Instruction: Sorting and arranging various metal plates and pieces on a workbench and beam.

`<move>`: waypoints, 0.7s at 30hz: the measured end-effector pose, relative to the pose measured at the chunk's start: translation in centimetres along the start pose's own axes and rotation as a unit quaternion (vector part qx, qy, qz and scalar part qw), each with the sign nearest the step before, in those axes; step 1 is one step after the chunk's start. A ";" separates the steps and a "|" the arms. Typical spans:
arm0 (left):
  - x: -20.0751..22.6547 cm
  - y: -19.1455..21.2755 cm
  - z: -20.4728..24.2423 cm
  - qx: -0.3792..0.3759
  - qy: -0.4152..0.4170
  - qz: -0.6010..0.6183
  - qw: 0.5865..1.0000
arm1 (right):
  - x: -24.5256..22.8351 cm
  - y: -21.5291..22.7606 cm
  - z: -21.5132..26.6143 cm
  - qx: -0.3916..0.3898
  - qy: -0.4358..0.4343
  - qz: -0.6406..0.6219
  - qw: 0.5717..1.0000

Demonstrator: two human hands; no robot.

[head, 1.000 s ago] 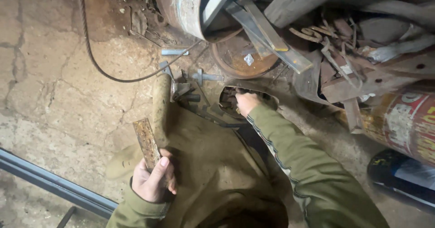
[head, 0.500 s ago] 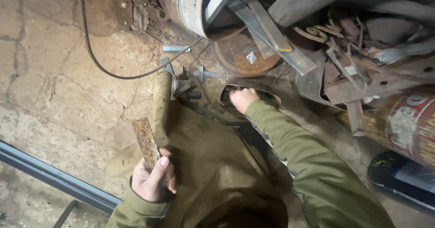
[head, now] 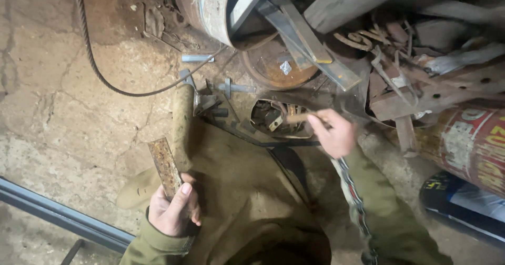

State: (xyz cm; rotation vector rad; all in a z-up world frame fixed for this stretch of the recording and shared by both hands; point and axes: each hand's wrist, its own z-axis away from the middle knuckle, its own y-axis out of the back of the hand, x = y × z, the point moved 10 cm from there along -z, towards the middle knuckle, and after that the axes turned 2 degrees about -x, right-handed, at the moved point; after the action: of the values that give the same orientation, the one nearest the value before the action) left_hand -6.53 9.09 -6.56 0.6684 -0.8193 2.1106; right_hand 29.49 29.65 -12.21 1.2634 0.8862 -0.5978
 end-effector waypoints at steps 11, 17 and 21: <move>0.3 0.1 0.8 -0.003 -0.005 -0.007 1.000 | 1.0 -7.8 2.5 -0.088 0.018 0.100 0.991; 0.0 0.0 1.2 -0.013 -0.019 0.018 1.000 | 11.2 -20.4 -3.3 -0.384 -0.079 0.365 0.845; -0.3 -0.2 2.0 -0.007 -0.015 0.035 0.999 | 14.9 -23.1 -3.8 -0.429 -0.013 0.389 0.815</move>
State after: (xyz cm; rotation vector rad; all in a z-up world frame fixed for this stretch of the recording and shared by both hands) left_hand -5.81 7.66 -5.37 0.6751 -0.8860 2.1607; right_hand 18.26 29.31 -37.57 0.6574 0.4315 0.4306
